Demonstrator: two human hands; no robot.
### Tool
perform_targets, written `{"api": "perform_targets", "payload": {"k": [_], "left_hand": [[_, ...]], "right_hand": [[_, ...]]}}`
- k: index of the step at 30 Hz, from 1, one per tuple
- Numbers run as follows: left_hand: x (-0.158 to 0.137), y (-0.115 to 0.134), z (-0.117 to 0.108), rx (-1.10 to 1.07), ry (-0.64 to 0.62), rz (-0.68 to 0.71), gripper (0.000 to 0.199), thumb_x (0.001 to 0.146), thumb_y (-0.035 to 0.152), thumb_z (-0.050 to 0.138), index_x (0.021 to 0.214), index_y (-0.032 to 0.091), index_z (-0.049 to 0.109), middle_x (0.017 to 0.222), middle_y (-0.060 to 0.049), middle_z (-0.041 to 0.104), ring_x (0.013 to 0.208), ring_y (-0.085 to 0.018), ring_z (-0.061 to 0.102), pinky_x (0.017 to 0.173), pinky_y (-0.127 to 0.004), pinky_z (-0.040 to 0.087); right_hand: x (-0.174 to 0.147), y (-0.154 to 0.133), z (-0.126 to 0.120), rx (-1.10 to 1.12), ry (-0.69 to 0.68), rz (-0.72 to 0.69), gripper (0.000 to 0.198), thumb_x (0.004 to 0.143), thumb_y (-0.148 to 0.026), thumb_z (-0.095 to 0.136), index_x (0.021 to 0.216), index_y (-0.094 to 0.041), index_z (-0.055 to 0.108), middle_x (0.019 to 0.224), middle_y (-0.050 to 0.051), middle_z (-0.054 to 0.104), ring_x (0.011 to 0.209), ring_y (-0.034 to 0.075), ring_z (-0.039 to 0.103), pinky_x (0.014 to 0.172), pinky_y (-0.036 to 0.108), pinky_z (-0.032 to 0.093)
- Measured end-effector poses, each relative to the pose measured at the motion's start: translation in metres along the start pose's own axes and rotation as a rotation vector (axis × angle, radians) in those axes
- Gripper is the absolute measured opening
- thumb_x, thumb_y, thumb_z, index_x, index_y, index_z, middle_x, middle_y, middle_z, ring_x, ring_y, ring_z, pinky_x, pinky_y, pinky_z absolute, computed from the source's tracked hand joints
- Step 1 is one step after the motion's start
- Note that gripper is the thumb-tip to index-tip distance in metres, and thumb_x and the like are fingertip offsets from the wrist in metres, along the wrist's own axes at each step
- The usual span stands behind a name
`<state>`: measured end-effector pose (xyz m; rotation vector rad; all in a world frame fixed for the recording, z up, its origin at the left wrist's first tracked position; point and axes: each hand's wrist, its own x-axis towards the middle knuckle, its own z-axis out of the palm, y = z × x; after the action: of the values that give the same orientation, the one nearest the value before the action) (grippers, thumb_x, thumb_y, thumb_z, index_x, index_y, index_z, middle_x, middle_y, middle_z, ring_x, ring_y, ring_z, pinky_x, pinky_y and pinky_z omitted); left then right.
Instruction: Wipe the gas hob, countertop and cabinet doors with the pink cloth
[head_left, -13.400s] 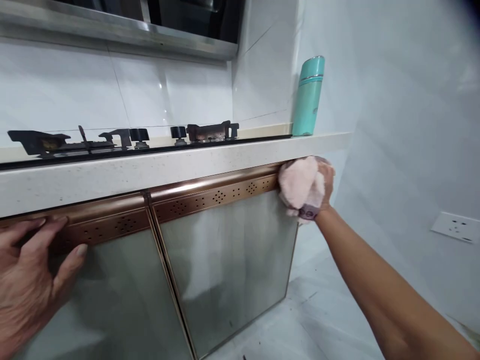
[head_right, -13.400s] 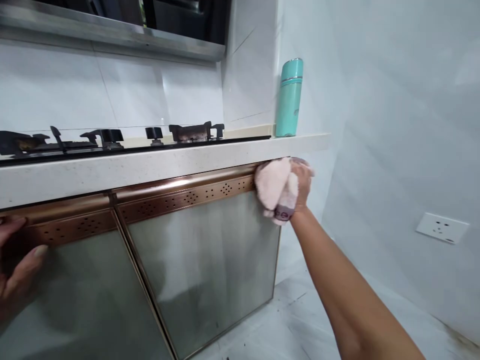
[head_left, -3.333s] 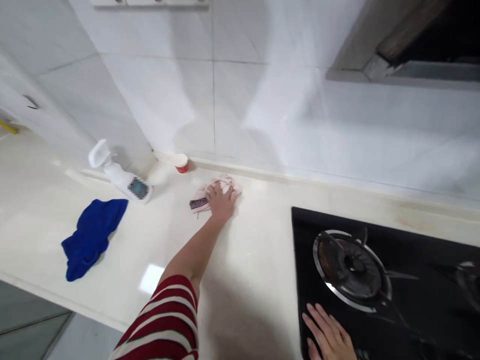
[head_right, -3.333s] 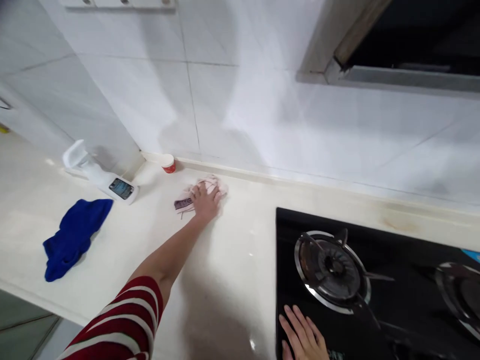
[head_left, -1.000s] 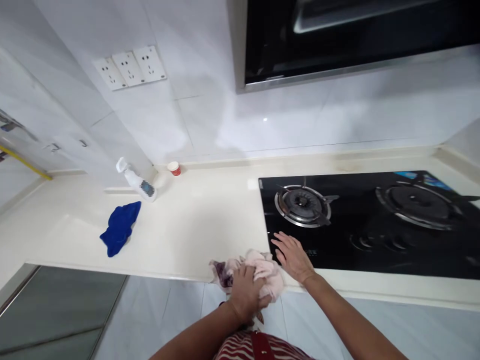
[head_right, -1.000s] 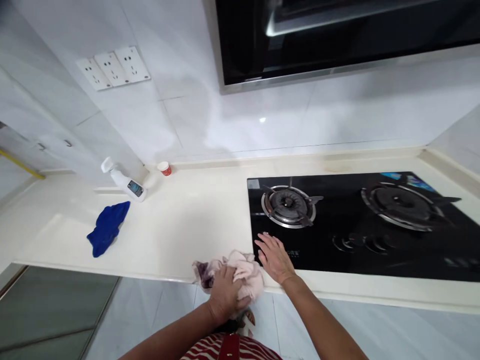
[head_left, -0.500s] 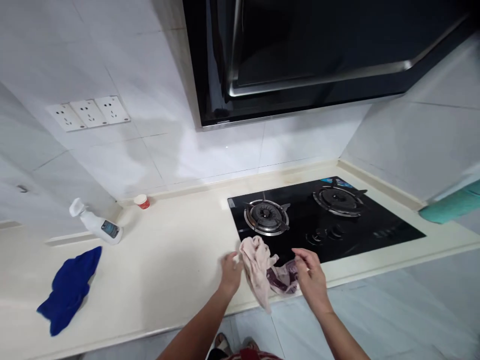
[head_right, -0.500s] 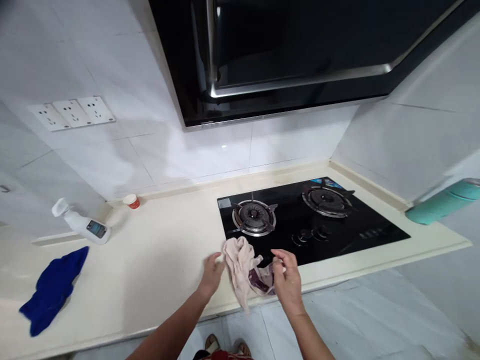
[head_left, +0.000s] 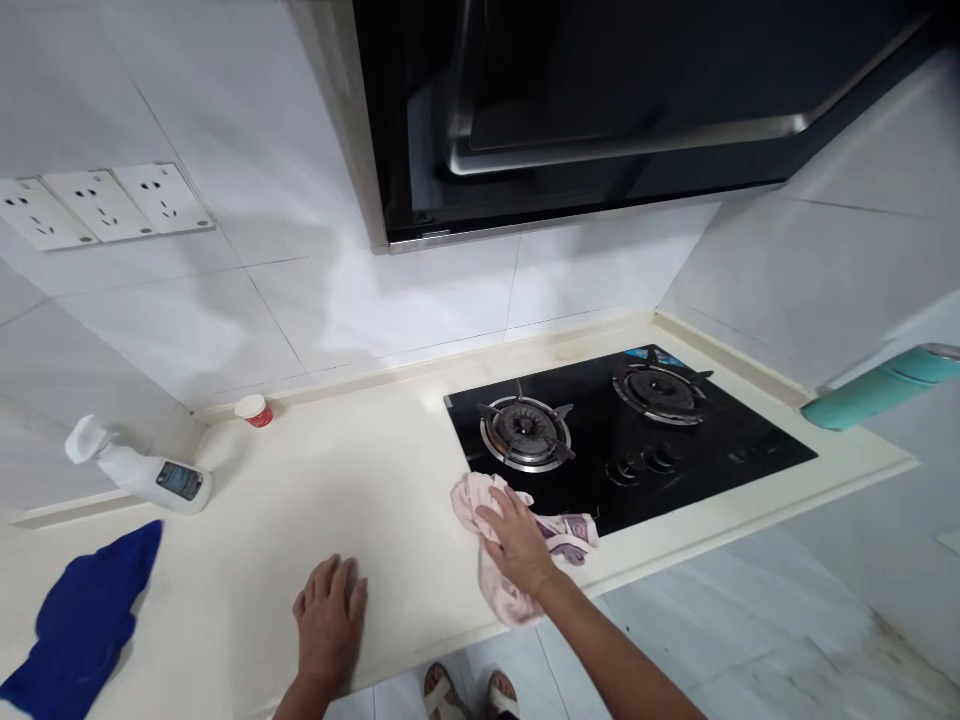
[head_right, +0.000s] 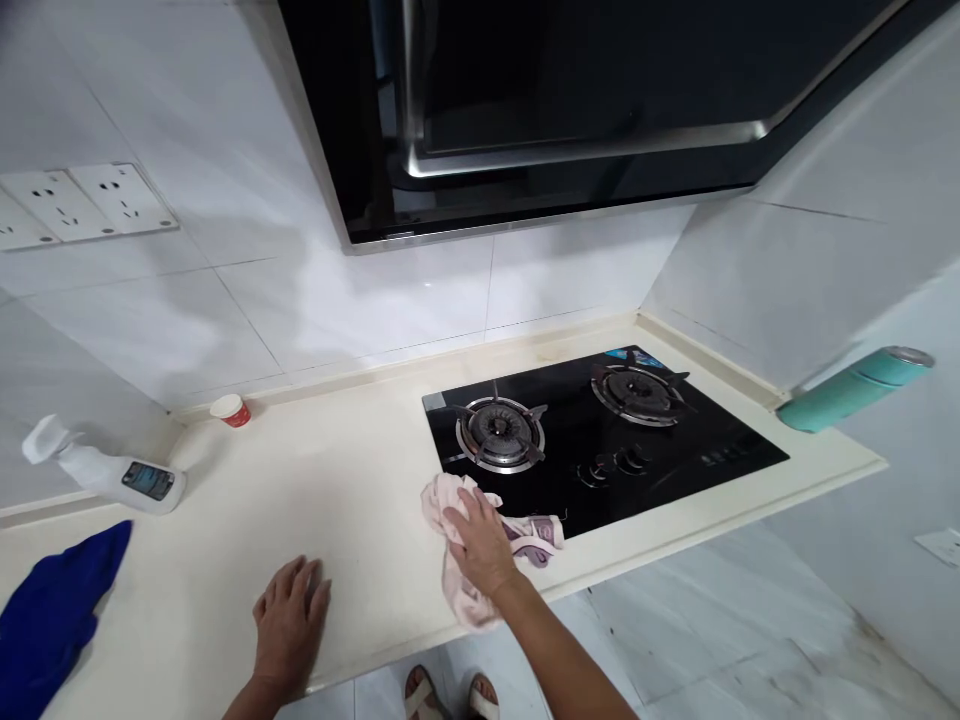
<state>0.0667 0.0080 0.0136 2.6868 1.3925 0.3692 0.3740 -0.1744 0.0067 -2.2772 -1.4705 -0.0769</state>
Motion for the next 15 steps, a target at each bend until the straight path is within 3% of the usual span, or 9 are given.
{"api": "perform_targets", "payload": {"k": [3,6,9,12,15], "left_hand": [[-0.001,0.001,0.002,0.028,-0.001,0.022,0.041,0.099,0.040,0.040,0.128,0.025,0.064,0.142,-0.010,0.058,0.134,-0.027,0.047,0.110,-0.049,0.037],[-0.002,0.002,0.001,0.042,-0.005,0.038,0.041,0.100,0.039,0.040,0.129,0.023,0.064,0.143,-0.011,0.058,0.135,-0.029,0.046,0.110,-0.049,0.035],[-0.002,0.004,0.000,0.054,-0.008,0.053,0.041,0.100,0.039,0.040,0.129,0.020,0.064,0.143,-0.013,0.057,0.136,-0.030,0.045,0.110,-0.050,0.034],[-0.001,0.005,0.001,0.070,-0.020,0.060,0.041,0.100,0.038,0.040,0.128,0.020,0.064,0.142,-0.014,0.057,0.136,-0.031,0.044,0.110,-0.050,0.034],[0.000,0.006,0.002,0.079,-0.029,0.057,0.041,0.100,0.038,0.040,0.126,0.020,0.065,0.141,-0.014,0.057,0.136,-0.031,0.044,0.110,-0.050,0.033]], "right_hand": [[-0.018,0.044,-0.018,-0.039,0.046,0.079,0.039,0.092,-0.030,0.049,0.128,-0.029,0.066,0.150,0.008,0.045,0.141,0.034,0.033,0.113,0.060,0.031],[-0.033,0.088,-0.038,-0.143,0.190,0.298,0.037,0.096,-0.039,0.047,0.125,-0.032,0.068,0.148,0.011,0.041,0.135,0.040,0.035,0.102,0.070,0.034],[-0.034,0.113,-0.048,-0.217,0.310,0.467,0.036,0.095,-0.051,0.047,0.119,-0.037,0.071,0.139,0.012,0.044,0.119,0.037,0.045,0.091,0.067,0.041],[-0.024,0.106,-0.039,-0.232,0.353,0.556,0.040,0.096,-0.052,0.044,0.116,-0.032,0.071,0.132,0.015,0.044,0.113,0.037,0.045,0.084,0.067,0.041],[-0.017,0.060,-0.019,-0.240,0.349,0.581,0.036,0.095,-0.048,0.046,0.114,-0.029,0.071,0.138,0.016,0.041,0.120,0.041,0.041,0.085,0.068,0.039]]}}
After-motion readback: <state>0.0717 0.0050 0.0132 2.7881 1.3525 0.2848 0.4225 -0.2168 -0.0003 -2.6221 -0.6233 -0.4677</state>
